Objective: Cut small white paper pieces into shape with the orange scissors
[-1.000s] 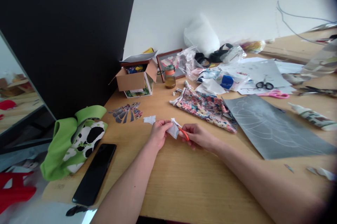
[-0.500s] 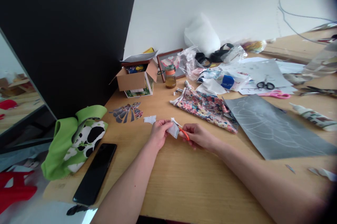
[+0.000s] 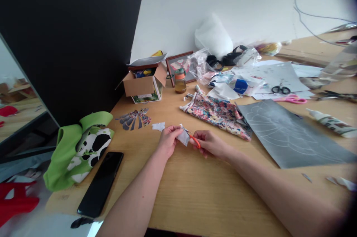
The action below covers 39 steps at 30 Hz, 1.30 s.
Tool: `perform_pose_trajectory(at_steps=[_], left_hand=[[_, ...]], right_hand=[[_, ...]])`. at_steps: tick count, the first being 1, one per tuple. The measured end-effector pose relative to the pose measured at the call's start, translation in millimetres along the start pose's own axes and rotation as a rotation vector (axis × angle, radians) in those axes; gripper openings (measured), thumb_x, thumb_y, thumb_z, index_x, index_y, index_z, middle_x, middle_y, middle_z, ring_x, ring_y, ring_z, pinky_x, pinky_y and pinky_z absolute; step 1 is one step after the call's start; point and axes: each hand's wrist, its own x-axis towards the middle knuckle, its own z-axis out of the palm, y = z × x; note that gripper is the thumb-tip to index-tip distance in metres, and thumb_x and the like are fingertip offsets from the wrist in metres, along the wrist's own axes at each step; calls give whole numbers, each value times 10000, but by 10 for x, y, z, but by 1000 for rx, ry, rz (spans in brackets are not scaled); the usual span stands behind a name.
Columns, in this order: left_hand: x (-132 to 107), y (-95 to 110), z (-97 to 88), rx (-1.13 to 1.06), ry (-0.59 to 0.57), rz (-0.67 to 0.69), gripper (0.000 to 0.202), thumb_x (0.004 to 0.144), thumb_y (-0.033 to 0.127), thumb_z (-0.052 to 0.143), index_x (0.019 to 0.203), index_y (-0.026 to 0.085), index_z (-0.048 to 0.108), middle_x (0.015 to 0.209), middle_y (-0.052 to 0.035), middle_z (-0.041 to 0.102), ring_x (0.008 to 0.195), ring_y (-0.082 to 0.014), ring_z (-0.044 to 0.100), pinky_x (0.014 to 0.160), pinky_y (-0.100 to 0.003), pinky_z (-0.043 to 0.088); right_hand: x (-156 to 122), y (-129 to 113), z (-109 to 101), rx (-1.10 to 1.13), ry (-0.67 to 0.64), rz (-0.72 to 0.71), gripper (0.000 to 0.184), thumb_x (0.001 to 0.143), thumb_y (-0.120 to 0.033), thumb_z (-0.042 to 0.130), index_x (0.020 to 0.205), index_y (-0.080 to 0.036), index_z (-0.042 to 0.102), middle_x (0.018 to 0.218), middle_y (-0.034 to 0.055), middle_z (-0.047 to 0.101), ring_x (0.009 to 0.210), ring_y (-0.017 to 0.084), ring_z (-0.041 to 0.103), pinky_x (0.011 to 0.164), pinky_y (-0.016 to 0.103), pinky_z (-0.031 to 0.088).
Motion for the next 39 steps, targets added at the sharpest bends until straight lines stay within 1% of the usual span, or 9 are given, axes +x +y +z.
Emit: perform_pose_trajectory(at_steps=[5,10,13,17,23,29,34,39], left_hand=[[-9,11,3,29,0,-12,219,513,238,817,667,155,686,659,-36,682,596,-131,583,600,-260,441],[-34,28,12,21,-4,-23,250,502,227,827,683,121,691,660,-57,686,600,-133,581,618,-265,433],[-40,30,13,32,-10,-28,259,513,229,823,701,108,691,675,-67,686,610,-137,580,630,-272,429],[-35,22,7,53,-9,-28,264,518,242,821,706,112,688,669,-66,679,603,-139,574,626,-279,423],[-33,26,6,45,-26,-36,281,503,251,828,700,106,691,668,-70,683,597,-135,573,619,-271,422],[-32,29,5,48,-22,-30,256,516,239,819,699,114,692,673,-64,692,603,-135,579,621,-268,427],[-33,32,16,26,-15,-28,288,488,245,835,691,111,680,664,-63,688,603,-136,582,627,-267,435],[-40,32,21,-7,-4,-21,325,477,238,856,696,126,644,649,-46,676,600,-137,576,621,-271,427]], right_hand=[[-9,-16,-1,15,-7,-2,387,732,-538,722,708,-186,563,649,0,550,464,88,441,387,220,383],[11,22,-18,13,-33,-6,394,726,-531,736,722,-177,561,676,1,577,457,78,460,383,204,387],[14,27,-17,19,-29,-6,414,735,-556,720,717,-179,549,680,-2,583,458,71,457,384,195,392],[18,30,-18,-4,-34,9,430,724,-570,718,728,-175,546,666,-20,569,437,57,451,374,183,387],[40,59,-21,-27,-41,-20,455,738,-597,693,726,-170,536,651,-31,554,423,51,446,362,178,391],[43,74,-23,-28,-24,-19,425,735,-554,718,715,-174,530,644,-36,555,402,44,436,346,173,367],[51,88,-30,-32,-21,-17,431,714,-552,732,705,-176,523,628,-42,542,402,47,440,341,170,375],[43,91,-27,-4,-11,-24,397,738,-519,727,724,-170,538,643,-36,553,411,46,441,349,170,371]])
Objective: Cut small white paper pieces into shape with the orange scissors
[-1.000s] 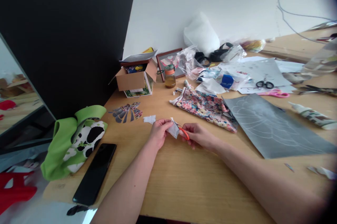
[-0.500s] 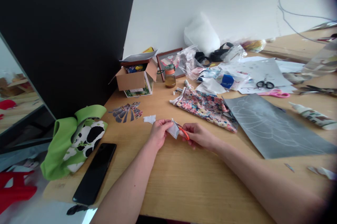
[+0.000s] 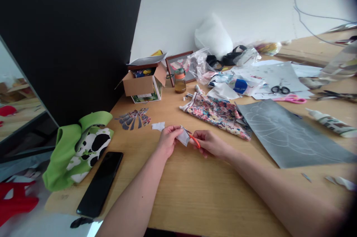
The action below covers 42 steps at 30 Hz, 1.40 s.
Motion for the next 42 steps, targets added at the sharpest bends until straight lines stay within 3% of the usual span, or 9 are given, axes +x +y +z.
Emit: perform_pose_trajectory(at_steps=[7,12,21,29,34,42], left_hand=[[9,-6,-9,34,23,37,390,483,238,860,782,140,630,708,-31,668,633,-136,580,634,-274,431],[-4,-5,-1,89,19,144,367,546,198,825,845,155,616,712,-29,674,621,-133,572,618,-264,410],[59,-33,-54,241,-39,311,533,636,158,739,1150,205,608,752,6,682,667,-130,601,653,-251,454],[75,-17,-98,303,-132,324,384,667,154,722,1046,218,715,844,-10,684,741,-125,606,680,-241,477],[98,-28,-122,332,-107,293,309,667,152,719,973,194,735,873,-32,696,756,-139,605,704,-273,484],[104,-12,-163,315,-154,222,347,646,191,749,990,157,722,868,-50,699,724,-141,605,703,-296,477]], right_hand=[[17,12,-3,2,2,4,427,719,-549,727,710,-170,529,620,-43,544,395,47,440,336,170,367],[20,13,-13,21,-14,-15,418,739,-536,725,718,-171,524,634,-37,554,409,44,441,338,159,376],[37,47,-17,52,-10,-5,447,735,-577,715,718,-182,508,618,-37,566,393,49,437,339,179,374],[29,61,-36,38,-43,-27,399,776,-551,688,744,-182,538,648,-35,556,413,52,443,346,178,373],[18,18,-30,13,-44,-10,408,767,-557,689,730,-183,530,646,-36,552,418,56,456,357,188,381],[25,34,-40,-1,-57,-2,401,769,-547,690,757,-179,533,652,-38,551,425,55,467,357,180,396]])
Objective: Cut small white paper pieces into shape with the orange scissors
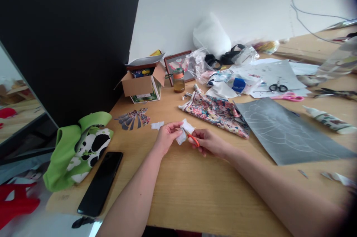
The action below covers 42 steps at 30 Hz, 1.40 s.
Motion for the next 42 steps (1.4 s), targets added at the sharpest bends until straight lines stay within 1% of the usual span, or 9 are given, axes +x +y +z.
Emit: perform_pose_trajectory(at_steps=[4,12,20,24,29,33,37,42], left_hand=[[-12,26,2,-22,-14,-11,327,617,176,752,943,166,729,871,-39,705,731,-140,615,697,-280,486],[-32,56,13,8,-30,-21,291,635,156,716,922,201,731,874,-28,706,749,-158,634,715,-295,502],[-43,83,17,13,-37,-20,322,606,183,739,928,169,726,838,-31,703,685,-124,603,683,-279,489],[-48,90,17,24,-38,-21,339,613,191,741,950,152,726,791,-36,703,640,-122,588,648,-279,482],[-44,78,9,37,-25,-10,307,627,154,729,933,167,740,795,-36,710,642,-129,604,639,-272,487],[-34,52,-1,19,-41,-19,346,601,151,739,947,151,746,777,-47,715,640,-132,607,635,-270,492],[-29,41,-1,8,-63,-30,348,596,154,742,944,146,745,778,-50,716,645,-128,607,642,-263,493],[-29,51,0,-2,-57,-31,340,589,152,750,929,148,744,778,-43,714,635,-115,597,636,-252,487]], right_hand=[[-5,-17,0,-14,-7,16,416,757,-556,699,757,-179,524,639,-43,536,429,55,474,362,175,402],[-25,-53,4,-26,-19,24,435,737,-571,703,757,-173,530,643,-38,543,429,55,471,363,180,401],[-39,-77,10,-26,-10,39,453,696,-573,730,726,-172,522,611,-50,521,418,49,435,347,181,381],[-27,-48,7,-42,-11,20,454,717,-588,707,724,-176,518,589,-58,502,401,45,414,338,180,371],[-5,5,-3,-39,-15,-8,418,743,-559,705,755,-180,528,590,-61,492,402,49,412,338,180,383],[-9,-3,-4,-19,-23,0,416,738,-550,715,769,-176,535,615,-47,516,414,52,432,344,179,390],[-25,-42,5,-28,-26,-2,438,729,-566,716,802,-169,546,638,-40,527,426,57,444,348,187,397],[-30,-51,12,-44,-21,-19,449,732,-587,705,781,-175,533,613,-51,500,422,58,431,343,190,386]])
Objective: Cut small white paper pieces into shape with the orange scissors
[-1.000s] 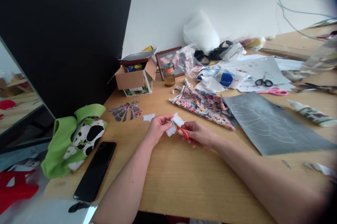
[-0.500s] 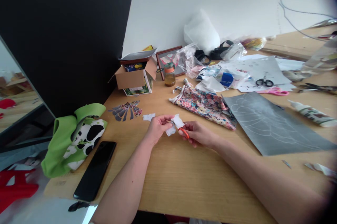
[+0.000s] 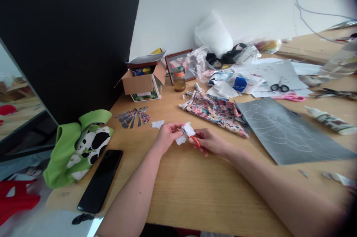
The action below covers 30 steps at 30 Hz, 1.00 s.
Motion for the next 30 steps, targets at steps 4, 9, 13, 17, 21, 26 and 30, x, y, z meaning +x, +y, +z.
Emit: perform_pose_trajectory(at_steps=[4,9,13,17,21,26,30], left_hand=[[3,1,-1,-8,3,5,331,592,154,751,923,144,743,802,-51,716,652,-122,603,647,-260,491],[-4,12,7,-22,8,-4,385,586,146,753,969,143,726,834,-49,705,630,-108,588,606,-239,486],[-14,47,3,-84,50,28,850,584,128,766,1377,226,476,980,-50,696,600,-78,563,581,-221,483],[-13,59,-7,-95,87,42,1020,598,147,786,1480,265,287,995,-37,682,605,-75,573,575,-211,486],[-6,39,-5,-82,79,41,1000,607,148,786,1472,240,292,983,-38,675,663,-94,611,594,-219,502],[3,34,-31,-58,95,72,916,637,119,753,1446,238,342,1002,-41,676,680,-95,609,610,-223,501],[17,34,-61,-41,145,80,834,648,99,734,1405,242,412,993,-33,678,679,-88,592,606,-214,491]], right_hand=[[5,-11,6,-2,14,5,454,720,-589,711,757,-179,521,590,-60,479,401,50,409,330,184,372],[-3,-29,5,-2,34,5,445,703,-565,736,712,-186,504,556,-70,462,384,45,397,319,172,363],[-4,9,-7,11,27,21,435,721,-557,731,701,-193,493,547,-69,473,389,48,400,333,172,377],[14,35,-8,72,41,-2,450,710,-578,731,708,-190,504,566,-63,480,405,59,424,344,186,381],[37,5,-4,185,239,-64,475,680,-603,740,714,-183,521,606,-42,501,429,69,449,361,198,387],[52,-9,-31,197,445,-98,470,748,-637,663,816,-187,546,746,20,590,515,119,573,481,263,489],[74,31,-35,104,429,-251,449,786,-626,629,943,-213,548,970,67,625,785,201,655,732,356,539]])
